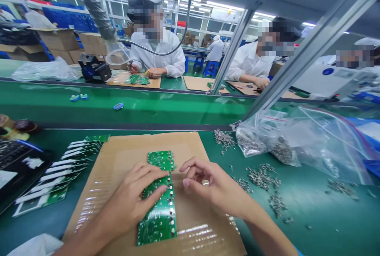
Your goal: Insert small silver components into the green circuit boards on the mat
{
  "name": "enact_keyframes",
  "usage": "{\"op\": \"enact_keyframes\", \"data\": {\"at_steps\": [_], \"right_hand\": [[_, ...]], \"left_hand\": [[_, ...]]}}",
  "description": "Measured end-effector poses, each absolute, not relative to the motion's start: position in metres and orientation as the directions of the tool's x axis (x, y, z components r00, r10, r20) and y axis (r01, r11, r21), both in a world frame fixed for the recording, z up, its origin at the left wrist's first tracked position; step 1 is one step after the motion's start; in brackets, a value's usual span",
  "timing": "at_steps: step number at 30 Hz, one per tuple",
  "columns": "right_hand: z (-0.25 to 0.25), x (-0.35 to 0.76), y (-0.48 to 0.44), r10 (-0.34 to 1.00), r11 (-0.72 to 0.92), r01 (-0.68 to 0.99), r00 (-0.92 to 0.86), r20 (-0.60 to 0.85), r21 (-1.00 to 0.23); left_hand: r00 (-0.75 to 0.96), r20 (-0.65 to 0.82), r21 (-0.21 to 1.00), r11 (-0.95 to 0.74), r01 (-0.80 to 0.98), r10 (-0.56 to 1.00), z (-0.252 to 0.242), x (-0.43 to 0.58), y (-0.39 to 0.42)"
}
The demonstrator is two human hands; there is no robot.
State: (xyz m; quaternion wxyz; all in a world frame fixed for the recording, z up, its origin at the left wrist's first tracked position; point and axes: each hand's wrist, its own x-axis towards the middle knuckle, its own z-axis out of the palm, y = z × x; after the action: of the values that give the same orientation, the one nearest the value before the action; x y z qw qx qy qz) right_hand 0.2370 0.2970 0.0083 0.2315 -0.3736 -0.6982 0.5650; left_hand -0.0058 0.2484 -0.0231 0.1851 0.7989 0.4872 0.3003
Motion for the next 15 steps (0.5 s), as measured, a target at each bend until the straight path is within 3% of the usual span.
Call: {"op": "enact_keyframes", "data": {"at_steps": [5,11,15], "right_hand": [[0.001,0.206,0.302,0.732,-0.095,0.084,-0.669,-0.127,-0.992],[-0.01,0.201,0.305,0.729,-0.12,0.178,-0.652,-0.208,-0.977],[-0.014,0.201,0.304,0.732,-0.154,0.142,-0.648,-0.21,-0.978]], "left_hand": [[0.332,0.248,0.716,-0.403,0.57,0.91,-0.02,-0.001,0.247],[0.328,0.367,0.65,-0.492,0.579,0.871,-0.025,-0.006,0.248],[0.309,0.38,0.645,-0.489,0.587,0.872,-0.027,-0.006,0.249]]}}
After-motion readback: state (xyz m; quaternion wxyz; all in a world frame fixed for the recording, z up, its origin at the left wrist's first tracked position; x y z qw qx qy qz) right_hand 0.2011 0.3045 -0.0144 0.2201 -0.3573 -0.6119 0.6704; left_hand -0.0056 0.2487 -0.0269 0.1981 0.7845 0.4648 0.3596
